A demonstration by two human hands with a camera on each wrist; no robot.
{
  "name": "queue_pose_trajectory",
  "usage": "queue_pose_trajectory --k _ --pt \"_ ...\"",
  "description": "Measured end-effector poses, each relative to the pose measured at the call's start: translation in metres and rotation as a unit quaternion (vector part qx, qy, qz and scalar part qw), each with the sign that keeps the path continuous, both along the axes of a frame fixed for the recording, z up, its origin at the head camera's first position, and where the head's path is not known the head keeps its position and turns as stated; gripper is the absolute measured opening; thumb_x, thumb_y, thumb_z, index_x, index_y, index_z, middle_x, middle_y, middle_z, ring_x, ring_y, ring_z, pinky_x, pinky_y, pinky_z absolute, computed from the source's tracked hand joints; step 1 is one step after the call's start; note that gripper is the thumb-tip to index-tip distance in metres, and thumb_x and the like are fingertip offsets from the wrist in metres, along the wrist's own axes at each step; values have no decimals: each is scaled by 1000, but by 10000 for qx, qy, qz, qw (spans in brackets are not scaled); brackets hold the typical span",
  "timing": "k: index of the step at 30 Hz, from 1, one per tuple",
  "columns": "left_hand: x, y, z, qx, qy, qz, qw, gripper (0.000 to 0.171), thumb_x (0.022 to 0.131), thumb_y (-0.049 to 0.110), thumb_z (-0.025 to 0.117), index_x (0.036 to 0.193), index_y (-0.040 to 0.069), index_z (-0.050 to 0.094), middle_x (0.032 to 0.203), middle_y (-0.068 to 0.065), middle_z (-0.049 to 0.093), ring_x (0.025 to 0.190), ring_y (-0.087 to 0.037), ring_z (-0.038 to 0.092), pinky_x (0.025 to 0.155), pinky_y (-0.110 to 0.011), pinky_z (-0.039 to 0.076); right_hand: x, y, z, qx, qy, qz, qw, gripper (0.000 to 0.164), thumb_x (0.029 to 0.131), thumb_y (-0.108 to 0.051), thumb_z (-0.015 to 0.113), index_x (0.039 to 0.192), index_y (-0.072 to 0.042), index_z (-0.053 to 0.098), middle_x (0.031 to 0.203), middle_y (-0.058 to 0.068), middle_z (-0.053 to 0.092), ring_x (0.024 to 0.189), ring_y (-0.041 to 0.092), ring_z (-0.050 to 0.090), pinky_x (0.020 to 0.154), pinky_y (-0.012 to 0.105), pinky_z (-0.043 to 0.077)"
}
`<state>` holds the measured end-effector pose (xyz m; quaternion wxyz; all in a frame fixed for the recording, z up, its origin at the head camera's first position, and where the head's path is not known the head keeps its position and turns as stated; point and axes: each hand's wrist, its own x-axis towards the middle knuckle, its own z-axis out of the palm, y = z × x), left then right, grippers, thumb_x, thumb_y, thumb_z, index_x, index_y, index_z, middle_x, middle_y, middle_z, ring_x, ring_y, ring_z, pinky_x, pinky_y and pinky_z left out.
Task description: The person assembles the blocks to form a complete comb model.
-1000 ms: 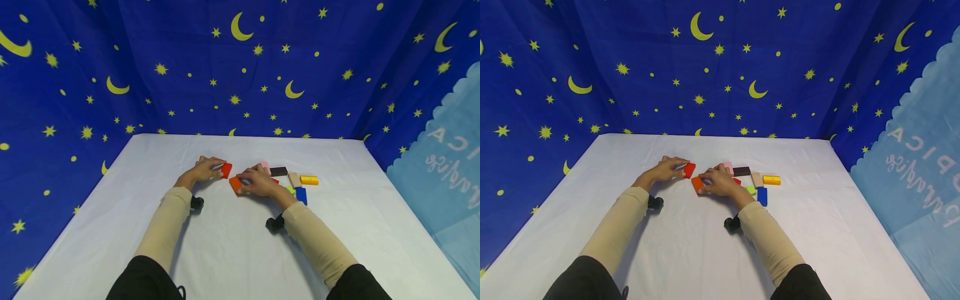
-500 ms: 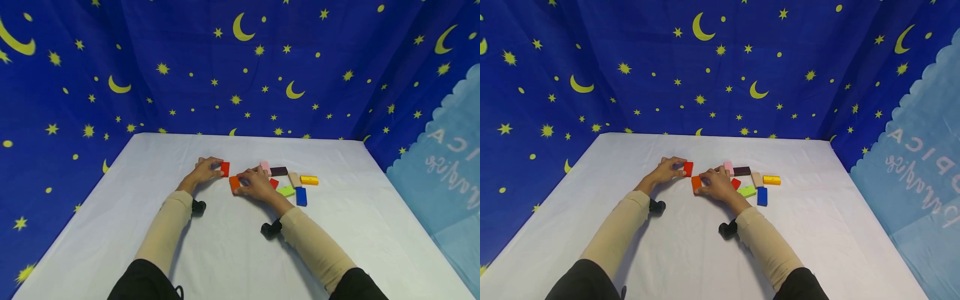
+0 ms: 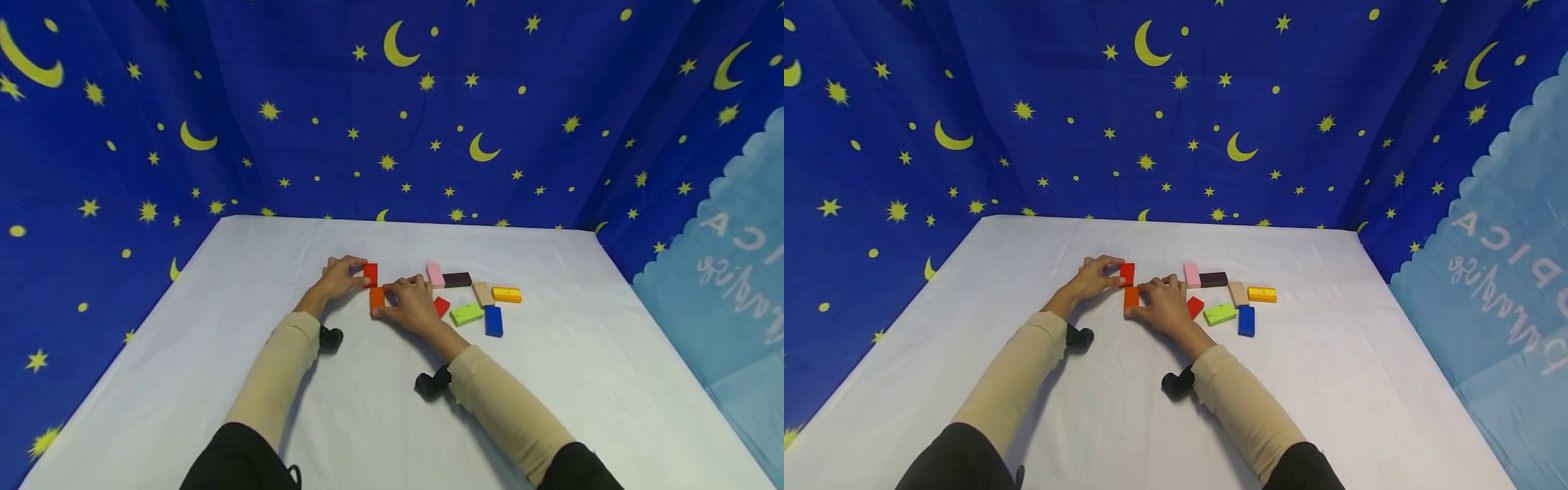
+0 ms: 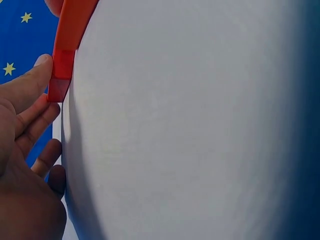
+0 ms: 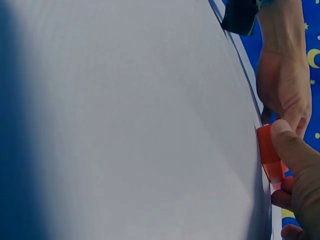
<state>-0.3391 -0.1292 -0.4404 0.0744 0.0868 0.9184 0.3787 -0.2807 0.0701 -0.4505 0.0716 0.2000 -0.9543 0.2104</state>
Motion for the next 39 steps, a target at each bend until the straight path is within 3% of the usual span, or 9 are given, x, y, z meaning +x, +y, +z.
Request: queue_pose_trajectory --k 12,29,39 --pt "-2 0 0 79 -166 30 9998 50 88 29 65 135 18 52 147 -7 41 128 -33 30 109 -54 25 2 -2 0 -10 36 -70 10000 61 73 -57 72 119 -18 66 116 6 66 108 28 45 90 42 30" --pt "-4 7 1 -3 33 -34 10000 49 88 28 65 134 17 54 144 -7 46 128 -33 30 107 -51 25 -1 -12 -4 163 162 -472 9986 61 74 -59 70 118 -17 67 113 5 67 104 25 46 86 40 33" --pt "-4 8 4 -43 -40 -54 10000 49 89 28 65 134 16 53 146 -8 44 129 -35 30 108 -53 25 -1 -14 -6 131 328 -535 9979 60 74 -59 70 116 -16 69 110 4 68 104 25 48 85 40 33"
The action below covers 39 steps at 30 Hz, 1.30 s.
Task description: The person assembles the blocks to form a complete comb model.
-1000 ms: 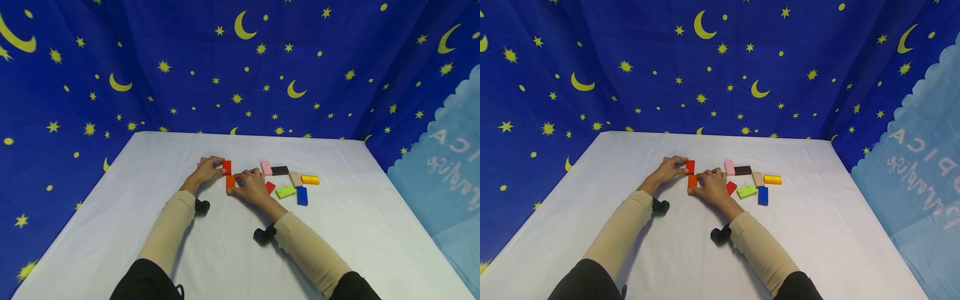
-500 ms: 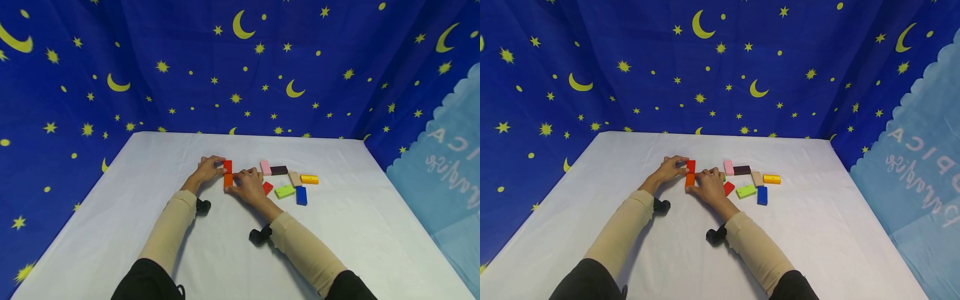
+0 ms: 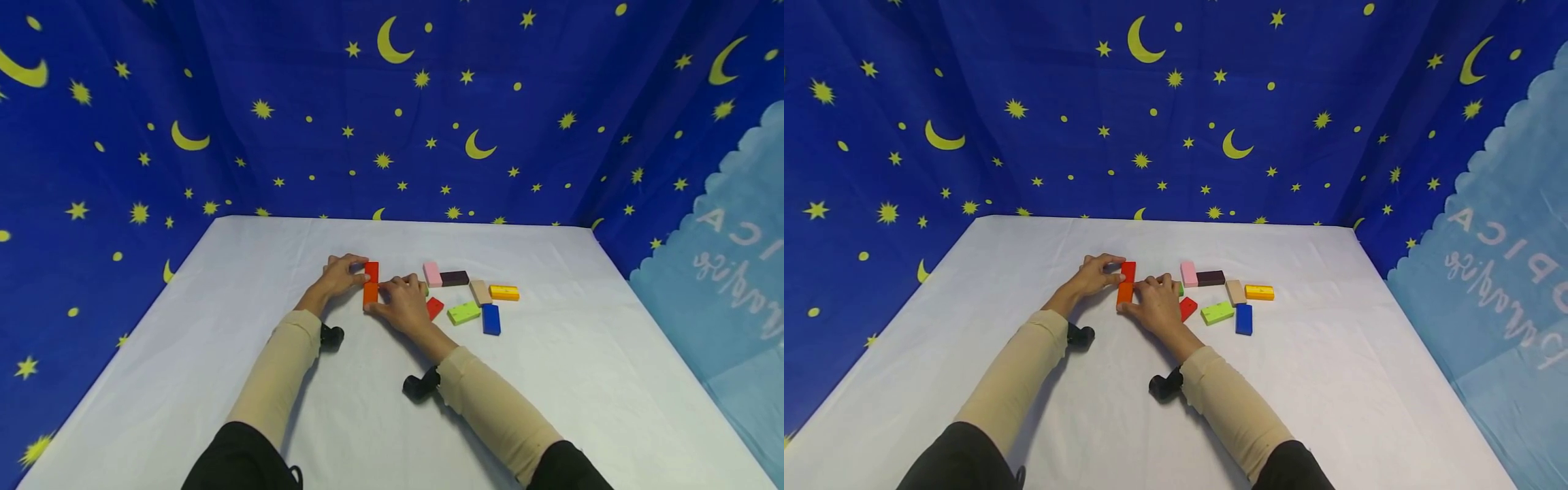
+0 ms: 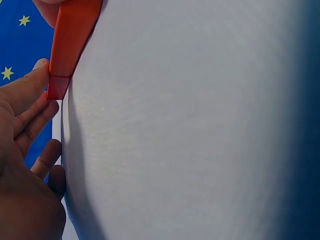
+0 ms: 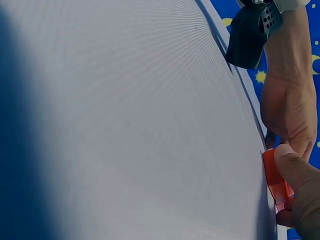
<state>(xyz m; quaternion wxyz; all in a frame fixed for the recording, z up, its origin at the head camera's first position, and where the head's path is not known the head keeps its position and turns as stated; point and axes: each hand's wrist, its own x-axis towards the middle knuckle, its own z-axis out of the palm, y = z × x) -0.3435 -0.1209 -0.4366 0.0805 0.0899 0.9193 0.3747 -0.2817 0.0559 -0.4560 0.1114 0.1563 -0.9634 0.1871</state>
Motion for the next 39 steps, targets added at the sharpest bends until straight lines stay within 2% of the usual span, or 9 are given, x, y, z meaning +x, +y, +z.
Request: queue_pose_trajectory --k 9,20,28,34,39 --pt "-5 2 0 -58 -141 35 9999 48 89 29 64 134 19 53 146 -8 42 127 -36 31 108 -55 26 0 -3 0 12 172 -95 9998 61 74 -60 70 113 -14 69 109 6 69 104 27 50 87 41 36" --pt "-5 1 -1 -98 -48 -9 9999 48 89 28 64 135 18 53 146 -8 42 127 -36 31 107 -55 27 0 -4 1 35 88 -161 9998 60 73 -59 71 114 -14 69 106 5 69 103 26 49 87 41 35" --pt "-2 -2 0 -19 104 -83 9999 49 89 27 65 135 17 52 146 -8 43 128 -34 30 107 -54 26 0 -4 -1 43 213 -113 9997 60 73 -59 71 112 -14 70 105 5 69 101 26 50 84 40 35" --pt "3 -5 0 236 256 -306 9989 45 88 26 66 131 16 57 142 -8 47 127 -32 30 106 -53 23 -1 -4 -1 46 182 -111 9998 61 73 -60 70 113 -15 69 105 5 69 101 26 49 84 40 35" --pt "9 -8 -1 244 533 -612 9964 44 88 25 65 130 14 59 142 -7 49 124 -30 31 103 -50 21 -1 -3 0 27 85 -97 9999 63 73 -61 69 115 -14 69 106 5 69 101 26 49 86 40 35"
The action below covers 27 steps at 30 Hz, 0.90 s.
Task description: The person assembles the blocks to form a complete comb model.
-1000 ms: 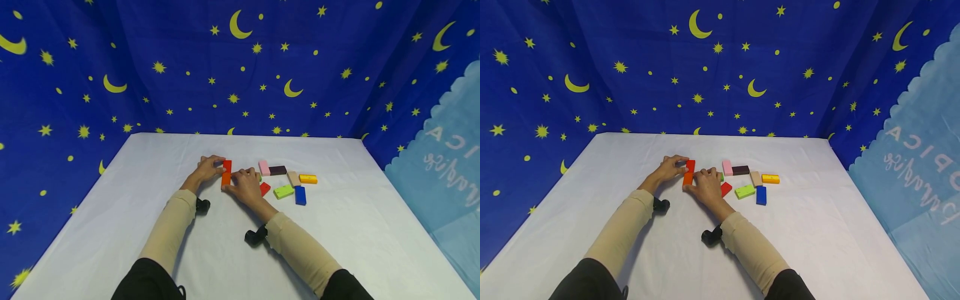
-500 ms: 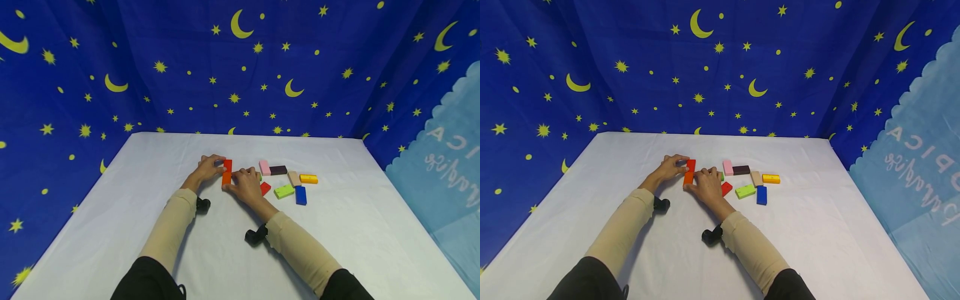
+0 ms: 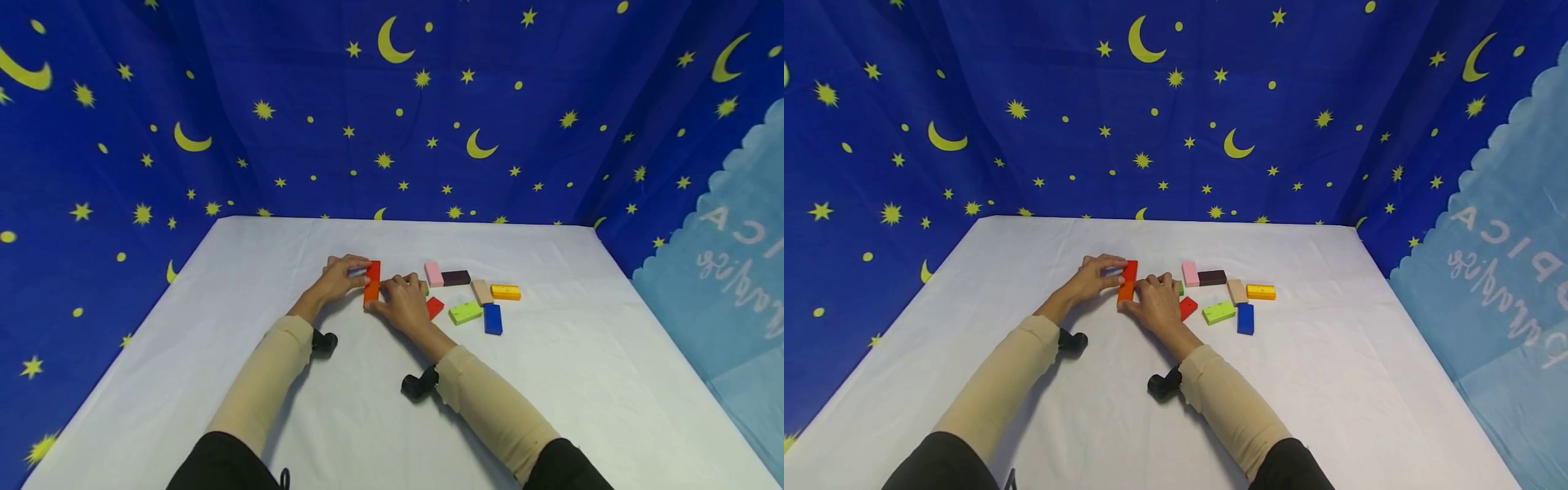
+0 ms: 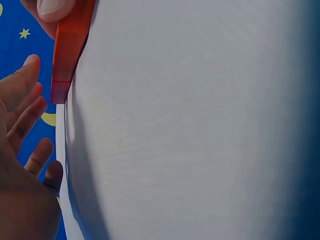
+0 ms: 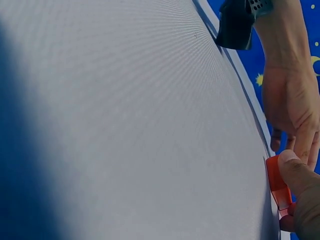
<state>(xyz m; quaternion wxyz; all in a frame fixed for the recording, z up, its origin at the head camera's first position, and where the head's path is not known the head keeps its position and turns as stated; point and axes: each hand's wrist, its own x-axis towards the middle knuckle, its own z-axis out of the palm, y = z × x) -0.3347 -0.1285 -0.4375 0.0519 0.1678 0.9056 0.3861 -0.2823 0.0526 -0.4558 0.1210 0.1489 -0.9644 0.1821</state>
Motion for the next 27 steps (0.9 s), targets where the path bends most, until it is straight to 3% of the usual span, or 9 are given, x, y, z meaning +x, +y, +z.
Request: queue_pose_trajectory --k 7,27 --pt "3 0 -1 -4 210 -188 9996 42 87 24 66 127 12 60 140 -4 51 121 -29 34 101 -49 22 0 0 0 17 -14 14 10000 64 73 -62 69 115 -14 68 107 6 69 101 26 49 87 41 36" --pt "5 -1 0 -377 7 -187 9991 45 88 24 65 131 11 57 145 -2 45 122 -30 32 103 -51 20 1 0 3 -88 36 16 10000 62 72 -59 71 113 -13 69 108 6 69 103 28 49 87 43 35"
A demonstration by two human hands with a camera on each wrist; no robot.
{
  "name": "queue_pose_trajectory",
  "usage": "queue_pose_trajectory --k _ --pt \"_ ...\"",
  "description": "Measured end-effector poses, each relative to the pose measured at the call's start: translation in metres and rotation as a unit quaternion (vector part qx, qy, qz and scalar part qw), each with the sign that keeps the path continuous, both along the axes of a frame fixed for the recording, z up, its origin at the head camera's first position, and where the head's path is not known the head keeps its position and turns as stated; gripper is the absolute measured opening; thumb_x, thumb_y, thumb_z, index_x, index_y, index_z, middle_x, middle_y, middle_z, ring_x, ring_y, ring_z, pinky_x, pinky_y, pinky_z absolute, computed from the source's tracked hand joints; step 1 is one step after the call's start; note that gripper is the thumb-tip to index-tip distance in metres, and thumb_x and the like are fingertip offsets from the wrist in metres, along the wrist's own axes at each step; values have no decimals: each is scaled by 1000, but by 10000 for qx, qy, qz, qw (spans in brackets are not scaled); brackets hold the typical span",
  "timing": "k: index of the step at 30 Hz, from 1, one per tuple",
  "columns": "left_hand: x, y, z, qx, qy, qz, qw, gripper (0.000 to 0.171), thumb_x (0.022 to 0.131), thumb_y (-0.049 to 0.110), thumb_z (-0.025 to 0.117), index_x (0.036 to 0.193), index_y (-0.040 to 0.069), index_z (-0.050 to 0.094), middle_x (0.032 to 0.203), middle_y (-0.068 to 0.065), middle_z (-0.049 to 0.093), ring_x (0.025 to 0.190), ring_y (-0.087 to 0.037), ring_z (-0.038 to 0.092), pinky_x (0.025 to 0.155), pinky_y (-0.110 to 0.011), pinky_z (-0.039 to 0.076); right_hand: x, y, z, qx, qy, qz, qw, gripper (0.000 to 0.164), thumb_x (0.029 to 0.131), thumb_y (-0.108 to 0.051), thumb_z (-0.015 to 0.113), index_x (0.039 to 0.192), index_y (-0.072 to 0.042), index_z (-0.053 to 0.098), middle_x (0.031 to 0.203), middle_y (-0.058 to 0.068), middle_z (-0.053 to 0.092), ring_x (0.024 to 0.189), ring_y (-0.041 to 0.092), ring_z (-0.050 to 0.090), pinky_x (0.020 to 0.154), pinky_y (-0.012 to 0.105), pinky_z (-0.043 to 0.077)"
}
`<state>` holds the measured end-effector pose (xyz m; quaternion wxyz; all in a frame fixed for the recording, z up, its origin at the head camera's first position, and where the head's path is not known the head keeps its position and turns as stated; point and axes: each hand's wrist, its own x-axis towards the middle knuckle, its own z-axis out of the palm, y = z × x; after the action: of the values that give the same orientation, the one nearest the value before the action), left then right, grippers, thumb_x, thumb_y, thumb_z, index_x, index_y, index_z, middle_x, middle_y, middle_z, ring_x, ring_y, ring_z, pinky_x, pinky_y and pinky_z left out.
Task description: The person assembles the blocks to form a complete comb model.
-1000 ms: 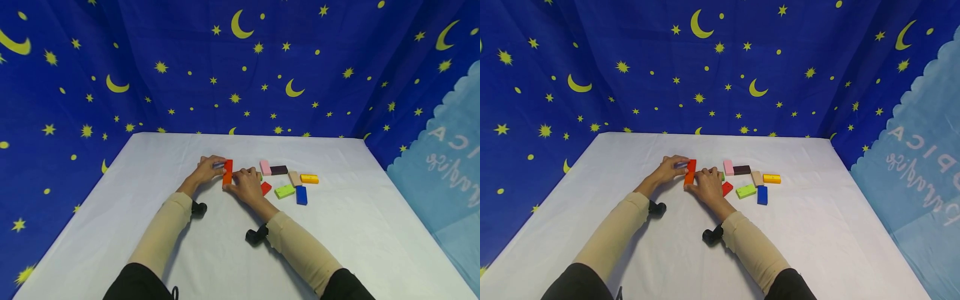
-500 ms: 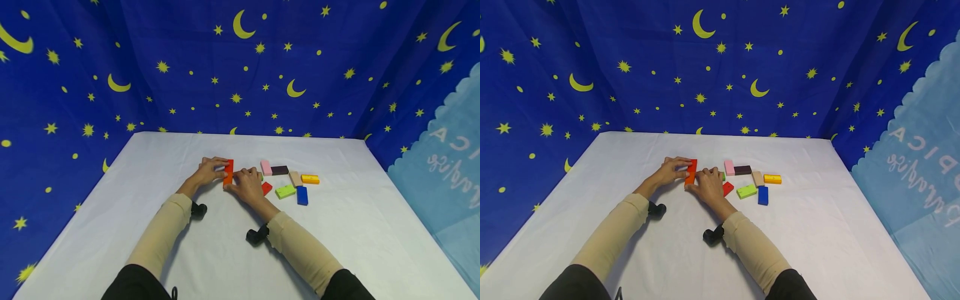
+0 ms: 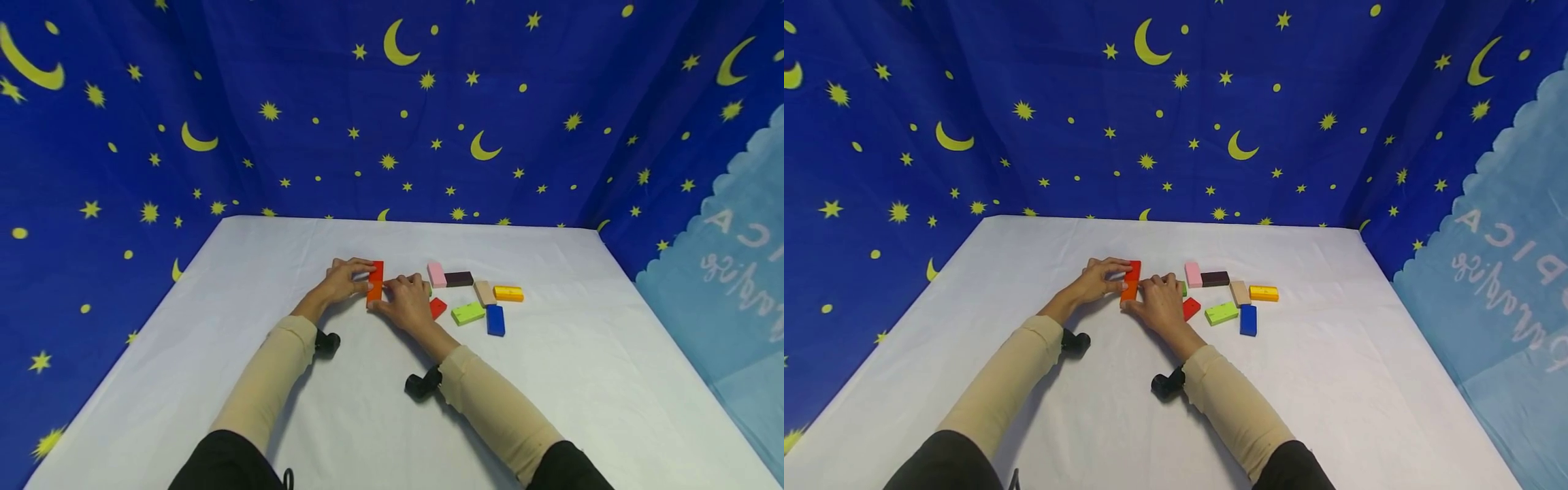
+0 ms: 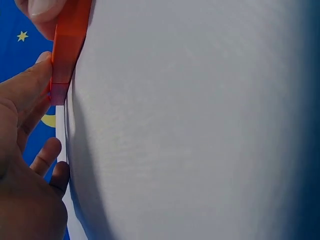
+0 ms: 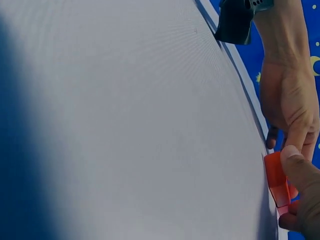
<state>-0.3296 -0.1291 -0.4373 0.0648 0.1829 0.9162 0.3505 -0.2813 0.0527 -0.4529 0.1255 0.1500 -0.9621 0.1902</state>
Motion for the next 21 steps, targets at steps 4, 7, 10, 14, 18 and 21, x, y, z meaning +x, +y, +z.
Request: queue_pose_trajectory --k 4,7,10,14,18,21 --pt "0 2 1 -65 -60 23 10000 45 88 25 66 131 13 57 145 0 45 123 -29 31 104 -50 21 1 4 7 -270 55 -20 9996 58 74 -54 72 112 -11 69 109 7 69 103 30 50 88 44 34" --pt "0 1 2 -127 -62 27 9999 45 88 25 66 131 13 57 145 1 45 123 -28 32 104 -49 21 1 10 12 -506 195 -15 9985 55 75 -51 73 112 -11 69 109 7 69 102 30 50 86 43 33" --pt "0 1 2 -143 -38 14 9999 45 88 25 65 131 13 57 145 0 45 122 -29 32 103 -48 22 1 19 17 -707 293 7 9971 54 75 -49 74 113 -11 69 108 7 69 102 30 50 85 44 33" --pt "1 1 2 -136 -46 9 9999 46 88 26 65 132 14 57 145 0 45 121 -29 32 104 -48 22 6 33 24 -934 251 -34 9953 54 75 -45 76 115 -11 68 109 8 67 104 31 48 85 45 32" --pt "0 1 1 -152 -143 62 9998 46 89 27 65 132 14 56 146 -1 44 123 -28 31 104 -48 23 14 48 26 -990 69 -162 9949 55 76 -45 75 118 -11 65 115 9 65 107 32 45 85 44 31" --pt "0 1 1 -153 -210 106 9996 46 89 27 65 133 15 56 146 -1 43 123 -28 30 104 -47 23 21 59 27 -1040 -44 -220 9943 59 75 -44 76 121 -9 63 120 11 62 109 34 43 88 46 31"
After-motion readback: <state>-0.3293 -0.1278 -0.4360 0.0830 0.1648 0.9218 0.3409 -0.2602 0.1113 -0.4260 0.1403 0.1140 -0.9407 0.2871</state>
